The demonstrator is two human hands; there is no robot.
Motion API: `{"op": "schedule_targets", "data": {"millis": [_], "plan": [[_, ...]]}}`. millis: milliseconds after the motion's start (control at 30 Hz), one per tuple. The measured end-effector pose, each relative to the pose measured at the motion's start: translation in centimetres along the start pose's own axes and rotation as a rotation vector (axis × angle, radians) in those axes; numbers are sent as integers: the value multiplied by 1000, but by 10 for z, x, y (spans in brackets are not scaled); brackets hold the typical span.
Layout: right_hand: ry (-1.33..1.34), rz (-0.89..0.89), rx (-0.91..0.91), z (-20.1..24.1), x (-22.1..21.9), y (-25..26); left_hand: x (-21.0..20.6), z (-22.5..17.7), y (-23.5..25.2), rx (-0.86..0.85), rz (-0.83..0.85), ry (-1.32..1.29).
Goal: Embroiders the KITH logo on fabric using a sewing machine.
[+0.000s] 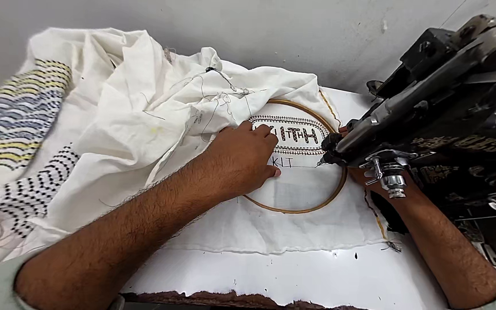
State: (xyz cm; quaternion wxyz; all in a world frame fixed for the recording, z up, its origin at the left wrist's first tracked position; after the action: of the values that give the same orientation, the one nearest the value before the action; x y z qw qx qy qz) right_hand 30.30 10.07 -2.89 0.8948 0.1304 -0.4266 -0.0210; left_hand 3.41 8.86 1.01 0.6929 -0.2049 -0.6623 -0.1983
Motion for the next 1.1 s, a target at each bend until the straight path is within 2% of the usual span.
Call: {"op": "schedule_targets", "data": {"millis": [100, 133, 300, 433, 533, 633, 667, 733, 833, 1100], "plan": [[-136, 97, -249, 30, 11, -9, 5, 5, 3, -17, -78, -79], [-162, 124, -273, 34, 12, -8, 9, 9, 4, -7, -114, -116], [-152, 74, -129, 61, 19, -9, 33, 30, 4, 116, -352, -184], [-44, 14, -17, 73, 22, -11, 40, 26, -1, 133, -467, -193], [-24, 168, -47, 78, 13, -11, 34, 9, 0, 38, -440, -190], [-127, 257, 246, 79, -2, -9, 15, -11, 3, -84, -316, -153], [-175, 279, 290, 75, -6, -8, 8, -17, 3, -128, -263, -132], [-258, 352, 229, 69, -10, -7, -6, -27, 2, -185, -164, -84], [-329, 413, -3, 63, -3, -8, -15, -32, -1, -179, -130, -38], [-358, 370, 3, 63, 4, -12, -19, -38, -2, -174, -101, -2]]}}
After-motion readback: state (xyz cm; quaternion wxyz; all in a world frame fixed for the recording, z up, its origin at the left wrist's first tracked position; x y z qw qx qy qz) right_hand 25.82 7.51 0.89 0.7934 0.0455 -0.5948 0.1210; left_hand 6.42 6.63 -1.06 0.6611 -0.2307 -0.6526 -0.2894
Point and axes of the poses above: each hand's wrist, its own y-axis towards the middle knuckle, its own x-axis out of the back of the hand, z = x × y, the point moved 8 cm from there along y, towards the middle knuckle, and after that the axes turned 10 degrees about y, right-handed, at the moved point
